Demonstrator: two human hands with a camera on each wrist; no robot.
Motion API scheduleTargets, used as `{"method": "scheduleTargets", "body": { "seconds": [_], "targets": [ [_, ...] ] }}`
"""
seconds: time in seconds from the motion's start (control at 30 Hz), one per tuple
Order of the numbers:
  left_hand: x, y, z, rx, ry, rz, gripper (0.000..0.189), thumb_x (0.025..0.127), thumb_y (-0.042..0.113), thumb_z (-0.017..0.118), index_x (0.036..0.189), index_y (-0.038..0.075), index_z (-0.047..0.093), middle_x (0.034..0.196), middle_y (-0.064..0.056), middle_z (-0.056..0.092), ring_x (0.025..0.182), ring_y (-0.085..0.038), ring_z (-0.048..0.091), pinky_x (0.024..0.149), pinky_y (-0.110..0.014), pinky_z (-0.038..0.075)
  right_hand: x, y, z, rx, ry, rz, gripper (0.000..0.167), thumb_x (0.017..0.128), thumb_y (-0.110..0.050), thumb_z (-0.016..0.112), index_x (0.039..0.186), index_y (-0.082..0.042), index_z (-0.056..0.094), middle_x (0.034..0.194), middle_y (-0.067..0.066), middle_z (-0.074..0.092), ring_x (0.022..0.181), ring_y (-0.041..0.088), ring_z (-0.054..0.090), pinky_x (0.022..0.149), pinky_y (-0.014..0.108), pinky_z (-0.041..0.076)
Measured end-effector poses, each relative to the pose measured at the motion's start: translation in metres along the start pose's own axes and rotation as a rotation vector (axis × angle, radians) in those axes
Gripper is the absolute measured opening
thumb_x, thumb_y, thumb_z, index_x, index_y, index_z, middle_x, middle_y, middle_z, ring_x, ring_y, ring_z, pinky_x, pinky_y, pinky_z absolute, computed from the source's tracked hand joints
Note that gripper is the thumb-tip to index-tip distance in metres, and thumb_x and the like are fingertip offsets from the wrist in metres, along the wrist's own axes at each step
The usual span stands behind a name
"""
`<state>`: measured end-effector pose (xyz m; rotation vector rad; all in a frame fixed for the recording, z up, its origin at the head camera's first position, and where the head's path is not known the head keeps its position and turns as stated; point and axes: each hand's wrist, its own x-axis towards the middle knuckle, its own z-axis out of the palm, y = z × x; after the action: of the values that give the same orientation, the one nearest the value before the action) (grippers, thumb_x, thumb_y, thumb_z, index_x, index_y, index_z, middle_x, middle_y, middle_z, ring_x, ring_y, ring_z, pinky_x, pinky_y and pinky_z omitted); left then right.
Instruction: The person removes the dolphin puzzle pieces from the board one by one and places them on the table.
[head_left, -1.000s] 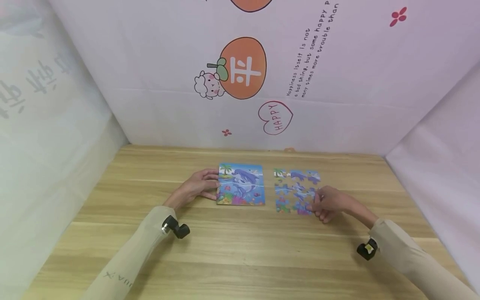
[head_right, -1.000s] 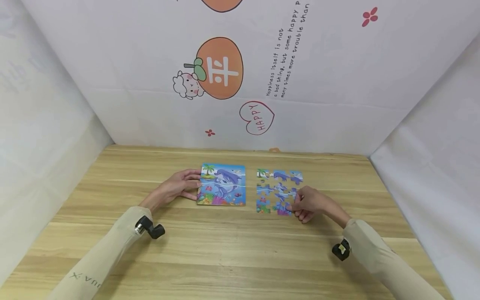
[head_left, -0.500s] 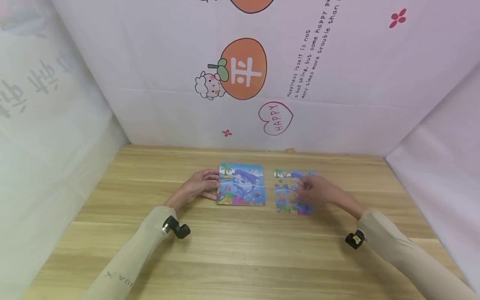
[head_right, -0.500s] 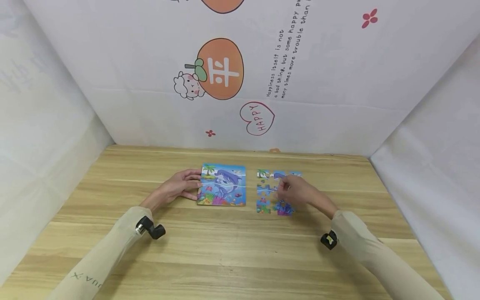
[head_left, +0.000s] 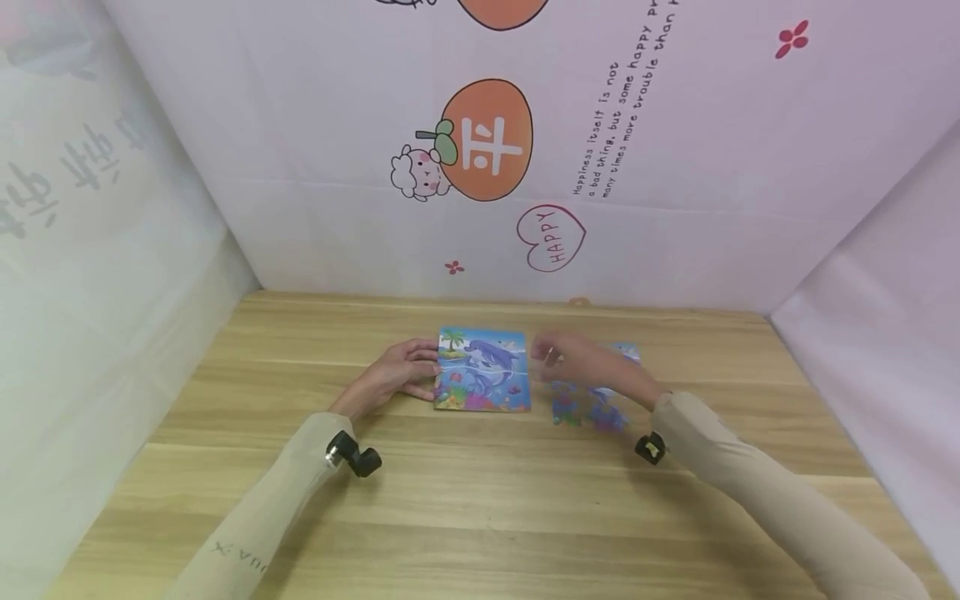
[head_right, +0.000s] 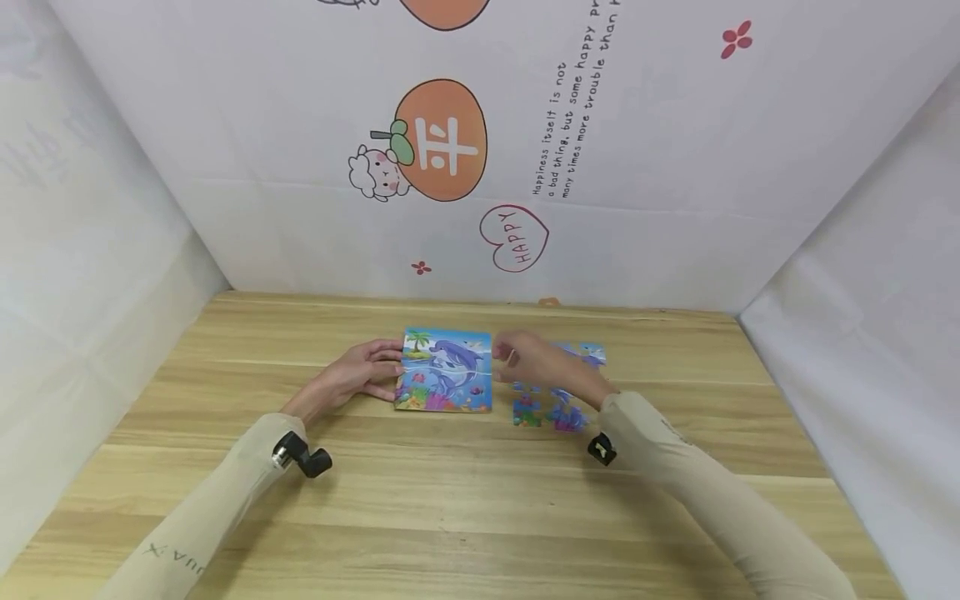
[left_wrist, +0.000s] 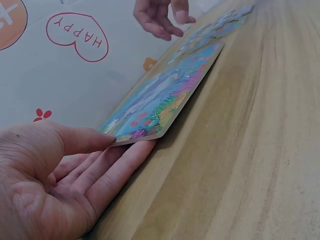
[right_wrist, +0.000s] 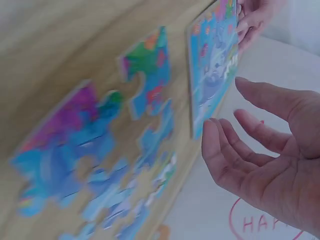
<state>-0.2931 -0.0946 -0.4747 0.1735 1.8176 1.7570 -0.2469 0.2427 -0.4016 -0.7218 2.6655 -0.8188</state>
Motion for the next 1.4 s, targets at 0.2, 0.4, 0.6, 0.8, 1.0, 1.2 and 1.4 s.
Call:
{"method": "scheduleTargets", "body": {
  "seconds": [0.2,0.4,0.6,0.8,1.0,1.2,1.4],
  "targets": [
    [-0.001,0.007,-0.001,-0.011,-0.023,-0.032,0.062,0.103,-0.003,0.058,0.160,0.000,0.032,0.160,-0.025,0.036,0.123,-0.036,0.063,0.082,-0.038,0.070,0.019,-0.018,0.008,-0.022,-0.057,-0.042,0.032,0.094,-0.002,0.074,0.122,0.007,0.063,0.122,0.023,0.068,0.107,0.036,0.069,0.095,0.046,0.065],
    [-0.004,0.015,0.003,-0.023,-0.050,-0.049,0.067,0.103,0.002,0.060,0.162,0.002,0.028,0.149,-0.032,0.049,0.121,-0.042,0.065,0.089,-0.044,0.068,0.026,-0.028,0.019,-0.042,-0.152,0.063,0.041,0.093,-0.014,0.080,0.126,0.001,0.062,0.128,0.018,0.064,0.112,0.033,0.065,0.100,0.046,0.062],
    [-0.008,0.016,0.006,-0.018,-0.101,-0.038,0.064,0.106,0.004,0.056,0.161,-0.004,0.026,0.148,-0.034,0.050,0.126,-0.043,0.061,0.094,-0.045,0.066,0.025,-0.026,0.027,-0.066,-0.202,0.107,0.043,0.090,-0.013,0.082,0.125,-0.001,0.060,0.125,0.018,0.057,0.107,0.029,0.058,0.093,0.039,0.061],
    [-0.009,0.013,0.005,-0.027,-0.094,-0.021,0.064,0.103,-0.003,0.056,0.161,-0.004,0.028,0.151,-0.034,0.045,0.106,-0.029,0.071,0.091,-0.040,0.068,0.020,-0.022,0.035,-0.075,-0.179,0.111,0.032,0.087,-0.015,0.085,0.109,-0.007,0.063,0.112,0.010,0.054,0.094,0.020,0.053,0.080,0.029,0.057],
    [-0.003,0.007,0.005,-0.015,-0.029,-0.070,0.065,0.103,-0.007,0.056,0.162,0.000,0.029,0.158,-0.030,0.040,0.123,-0.041,0.064,0.087,-0.041,0.069,0.020,-0.023,0.040,-0.065,-0.155,0.103,0.034,0.085,-0.013,0.086,0.105,-0.006,0.059,0.107,0.008,0.058,0.095,0.021,0.054,0.082,0.031,0.057],
    [-0.005,0.003,0.005,-0.023,-0.026,-0.062,0.065,0.103,-0.007,0.056,0.162,0.001,0.029,0.158,-0.028,0.039,0.127,-0.043,0.061,0.086,-0.042,0.069,0.023,-0.022,0.040,-0.004,-0.164,0.117,0.048,0.084,-0.010,0.087,0.115,-0.005,0.051,0.108,0.011,0.057,0.096,0.023,0.055,0.081,0.031,0.057],
    [-0.006,0.002,0.005,-0.034,-0.039,-0.049,0.067,0.102,-0.007,0.058,0.162,0.000,0.028,0.157,-0.027,0.038,0.125,-0.040,0.061,0.086,-0.042,0.069,0.024,-0.016,0.041,0.035,-0.149,0.101,0.053,0.083,-0.007,0.088,0.120,-0.005,0.050,0.111,0.015,0.062,0.097,0.023,0.063,0.080,0.032,0.063]
  ]
}}
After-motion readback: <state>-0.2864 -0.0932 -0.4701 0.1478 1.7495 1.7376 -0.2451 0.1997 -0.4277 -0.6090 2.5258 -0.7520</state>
